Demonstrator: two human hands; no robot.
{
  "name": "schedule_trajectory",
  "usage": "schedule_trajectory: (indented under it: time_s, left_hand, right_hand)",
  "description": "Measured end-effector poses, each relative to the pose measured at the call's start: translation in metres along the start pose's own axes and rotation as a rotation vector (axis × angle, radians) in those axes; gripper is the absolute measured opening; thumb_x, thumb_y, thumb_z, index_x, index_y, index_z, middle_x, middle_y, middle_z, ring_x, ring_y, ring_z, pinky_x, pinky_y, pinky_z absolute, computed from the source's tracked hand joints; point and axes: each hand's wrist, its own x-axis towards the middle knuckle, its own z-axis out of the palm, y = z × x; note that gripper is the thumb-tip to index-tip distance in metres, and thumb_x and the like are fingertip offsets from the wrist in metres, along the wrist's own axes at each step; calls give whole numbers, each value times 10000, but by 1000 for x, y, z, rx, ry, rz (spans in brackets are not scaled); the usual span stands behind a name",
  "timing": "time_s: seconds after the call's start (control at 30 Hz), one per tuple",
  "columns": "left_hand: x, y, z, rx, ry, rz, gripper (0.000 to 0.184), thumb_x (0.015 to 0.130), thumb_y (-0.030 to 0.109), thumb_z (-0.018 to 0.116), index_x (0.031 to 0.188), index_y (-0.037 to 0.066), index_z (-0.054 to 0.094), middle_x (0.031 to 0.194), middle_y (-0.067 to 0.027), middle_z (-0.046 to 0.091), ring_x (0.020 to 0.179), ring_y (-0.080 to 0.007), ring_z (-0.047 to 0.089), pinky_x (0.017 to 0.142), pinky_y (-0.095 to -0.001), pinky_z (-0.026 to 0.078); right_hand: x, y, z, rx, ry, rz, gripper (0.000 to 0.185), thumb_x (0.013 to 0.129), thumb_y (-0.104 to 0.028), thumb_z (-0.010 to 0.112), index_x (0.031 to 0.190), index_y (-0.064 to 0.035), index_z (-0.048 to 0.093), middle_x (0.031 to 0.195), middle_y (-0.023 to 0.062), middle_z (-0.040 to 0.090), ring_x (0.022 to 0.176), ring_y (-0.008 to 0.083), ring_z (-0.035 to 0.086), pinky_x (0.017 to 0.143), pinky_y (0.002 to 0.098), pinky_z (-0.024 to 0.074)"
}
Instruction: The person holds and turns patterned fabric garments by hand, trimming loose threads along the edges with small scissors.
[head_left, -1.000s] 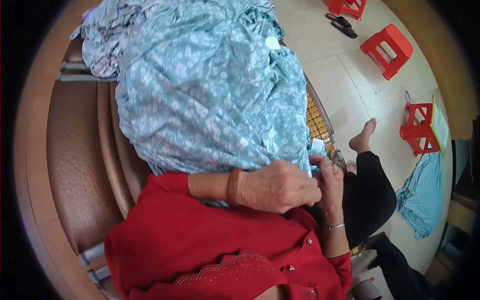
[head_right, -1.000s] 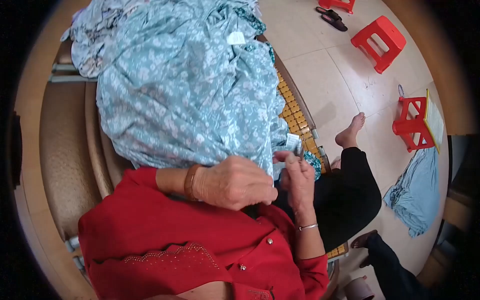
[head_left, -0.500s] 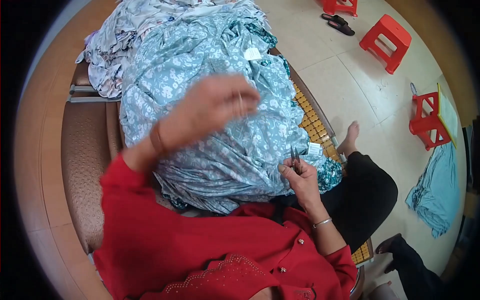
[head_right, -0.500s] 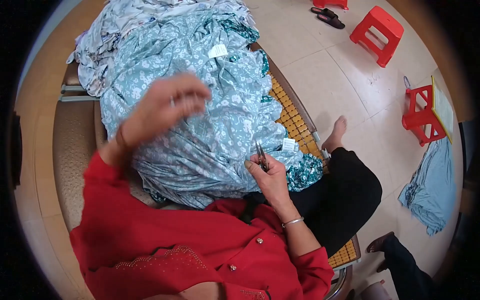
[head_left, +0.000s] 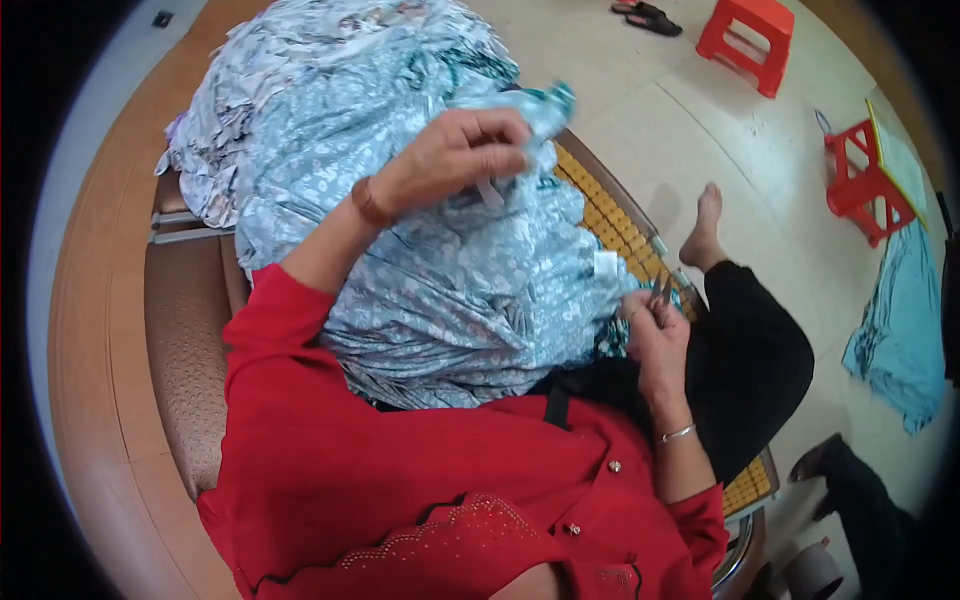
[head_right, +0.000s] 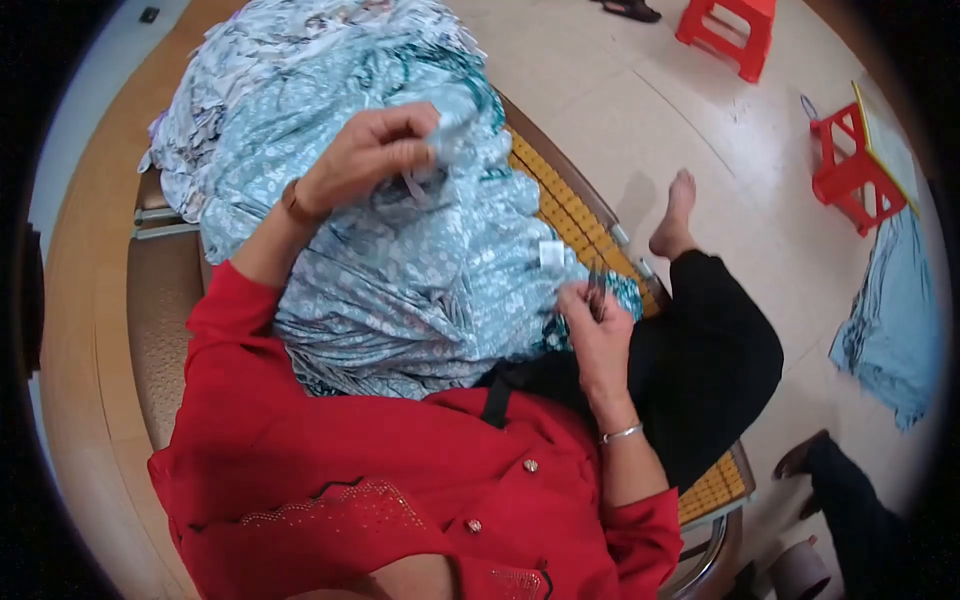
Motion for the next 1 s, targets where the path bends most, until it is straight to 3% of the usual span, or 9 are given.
schedule_trajectory:
  time_s: [0.07,0.1,0.17,0.2,0.33,0.5,0.7,0.87,1.0]
  left_hand:
    - [-8,3,33,-148,-72,-46,62,822,100,556,862,59,580,757,24,534,644,-48,454,594,-167,369]
    - [-12,4,50,-278,-116,-87,77,828,114,561,875,54,571,800,14,534,674,-56,464,622,-171,375]
    - [-13,2,77,-526,-200,-174,117,840,142,571,902,45,553,885,-6,535,736,-73,485,677,-178,389]
    - [-11,-3,86,-540,-231,-186,117,840,142,571,902,45,553,885,-6,535,736,-73,485,677,-178,389]
    - [-9,-29,107,-796,-228,-316,186,853,128,546,1011,32,530,913,-23,560,777,-77,521,727,-172,403]
    - [-10,-44,109,-1000,-187,-452,217,852,128,546,1048,37,524,930,-26,565,804,-78,534,745,-175,413]
    - [-11,-41,116,-894,-144,-531,153,852,111,540,975,21,545,877,-16,561,770,-49,519,712,-156,412]
    - [-13,-38,118,-793,-195,-577,180,837,109,561,984,5,555,914,-29,581,758,-53,536,696,-161,432]
    - [-15,-54,115,-579,-367,-551,196,826,112,583,984,-2,563,941,-40,590,739,-60,556,668,-161,454]
  right_hand:
    - [-2,-7,-1,47,51,-85,125,816,-125,563,879,-25,602,598,-31,458,438,19,291,393,153,237]
    - [-4,-10,-2,44,92,-60,125,816,-125,563,879,-25,602,598,-31,458,438,19,291,393,153,237]
    - [-9,-13,-6,111,64,-216,184,821,-149,580,942,-11,579,586,-32,437,441,26,295,405,152,240]
    - [-11,-13,-11,114,97,-200,184,821,-149,580,942,-11,579,586,-32,437,441,26,295,405,152,240]
    - [-13,-13,-21,387,-107,-113,252,815,-163,602,1001,0,551,603,-31,435,445,30,299,406,154,240]
    - [0,-6,-24,291,-146,-96,258,820,-145,605,1019,4,535,615,-28,435,443,34,305,405,154,244]
    - [3,1,-21,187,-68,-42,215,833,-126,594,1001,-7,535,617,-30,433,440,30,304,402,153,242]
    - [7,-1,-20,375,-64,32,167,839,-121,593,959,-16,542,617,-30,441,437,24,297,398,152,238]
    - [9,3,-16,388,-87,40,165,838,-154,606,922,-22,556,620,-30,459,438,18,310,398,152,244]
